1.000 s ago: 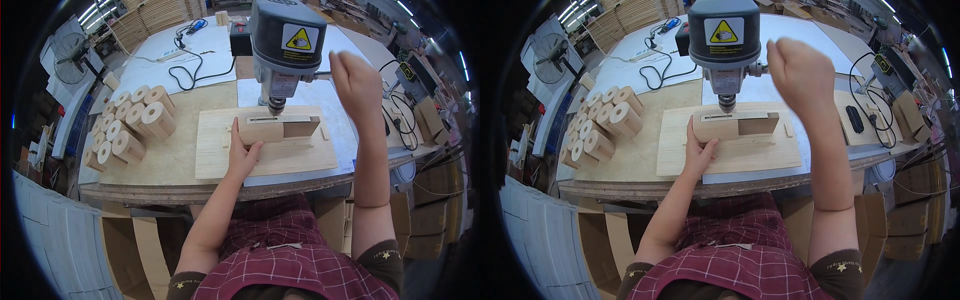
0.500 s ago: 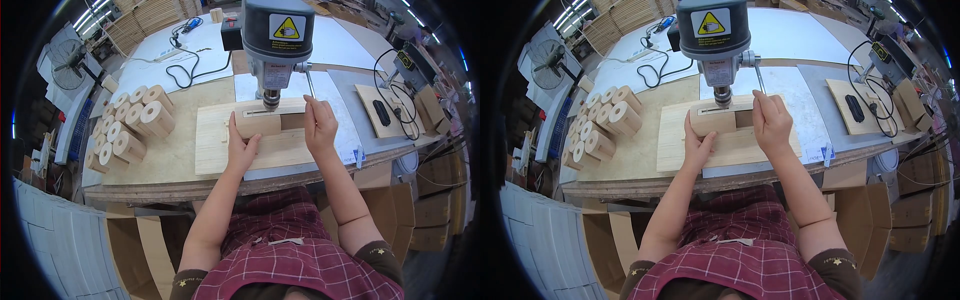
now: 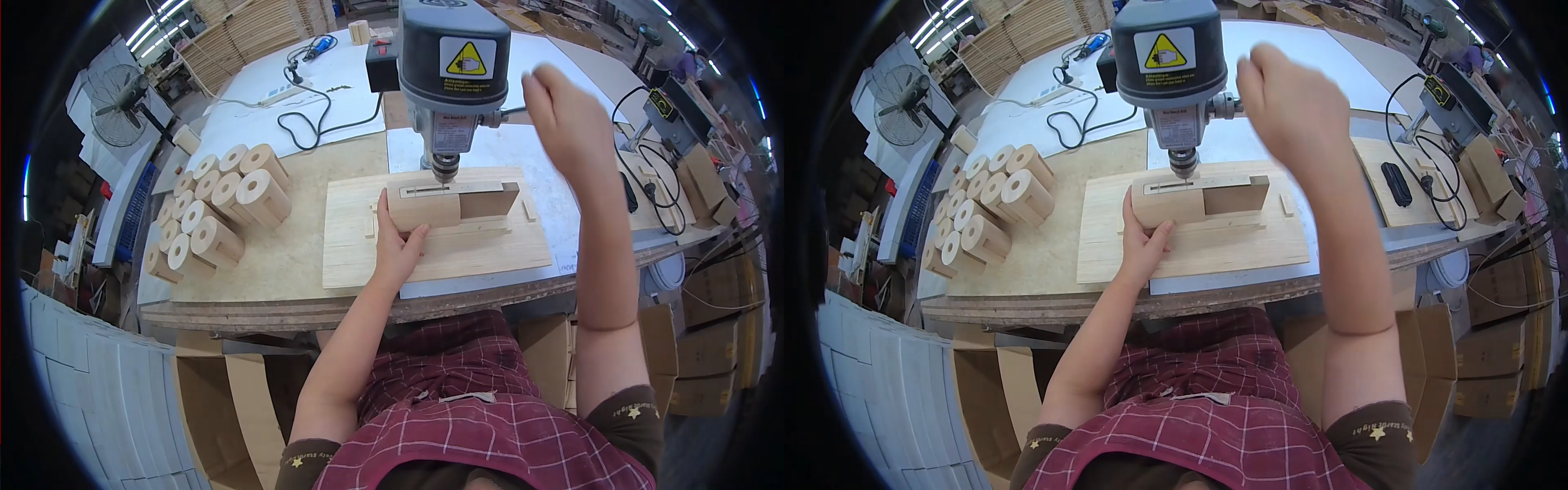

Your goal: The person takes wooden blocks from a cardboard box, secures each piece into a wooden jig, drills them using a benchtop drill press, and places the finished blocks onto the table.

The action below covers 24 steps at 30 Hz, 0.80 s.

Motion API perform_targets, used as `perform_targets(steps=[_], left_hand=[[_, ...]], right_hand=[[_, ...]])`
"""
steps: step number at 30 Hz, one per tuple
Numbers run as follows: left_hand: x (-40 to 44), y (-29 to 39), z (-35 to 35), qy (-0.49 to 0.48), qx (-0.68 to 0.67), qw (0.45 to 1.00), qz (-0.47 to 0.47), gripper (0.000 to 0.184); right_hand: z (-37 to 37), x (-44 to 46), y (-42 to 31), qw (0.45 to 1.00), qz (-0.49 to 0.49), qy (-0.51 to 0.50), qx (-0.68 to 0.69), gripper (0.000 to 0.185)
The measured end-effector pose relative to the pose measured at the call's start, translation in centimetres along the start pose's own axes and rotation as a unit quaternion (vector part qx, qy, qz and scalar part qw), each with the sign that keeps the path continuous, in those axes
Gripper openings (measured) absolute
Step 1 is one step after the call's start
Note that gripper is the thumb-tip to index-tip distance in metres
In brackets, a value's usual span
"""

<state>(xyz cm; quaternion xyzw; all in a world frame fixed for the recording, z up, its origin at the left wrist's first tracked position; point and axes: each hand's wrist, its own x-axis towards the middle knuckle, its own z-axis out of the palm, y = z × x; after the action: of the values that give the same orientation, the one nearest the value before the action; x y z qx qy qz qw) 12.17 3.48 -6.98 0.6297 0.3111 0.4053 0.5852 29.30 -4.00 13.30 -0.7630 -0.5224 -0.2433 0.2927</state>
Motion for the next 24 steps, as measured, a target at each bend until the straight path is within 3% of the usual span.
perform_targets(steps=[3, 7, 9, 15, 19, 21, 24], left_hand=[[0.1, 0.1, 0.4, -0.002, 0.017, 1.000, 0.013, 0.083], [0.5, -0.9, 3.0, -0.022, 0.002, 1.000, -0.010, 0.084], [0.6, -1.1, 3.8, -0.003, 0.003, 1.000, 0.023, 0.085], [0.5, -1.0, 3.7, -0.005, -0.002, 1.000, 0.004, 0.086], [0.6, -1.1, 3.7, -0.003, 0.003, 1.000, -0.008, 0.086], [0.7, -1.8, 3.7, 0.005, 0.018, 1.000, 0.022, 0.086], [0.5, -1.1, 3.7, 0.002, 0.019, 1.000, -0.011, 0.087]], right_hand=[[1.4, 4.9, 1.9, 0.998, -0.057, -0.011, 0.005, 0.034], [1.9, 6.6, 2.2, 0.997, -0.038, -0.060, 0.036, 0.037], [2.0, 6.1, 2.1, 0.998, -0.045, -0.020, 0.039, 0.037], [0.9, 1.5, 1.1, 0.996, -0.028, 0.036, 0.082, 0.032], [1.4, -3.4, 0.6, 0.990, -0.001, 0.027, 0.140, 0.026], [3.0, -5.4, 0.7, 0.960, -0.019, 0.110, 0.258, 0.017], [5.1, -7.0, 0.8, 0.933, -0.038, 0.178, 0.312, 0.010]])
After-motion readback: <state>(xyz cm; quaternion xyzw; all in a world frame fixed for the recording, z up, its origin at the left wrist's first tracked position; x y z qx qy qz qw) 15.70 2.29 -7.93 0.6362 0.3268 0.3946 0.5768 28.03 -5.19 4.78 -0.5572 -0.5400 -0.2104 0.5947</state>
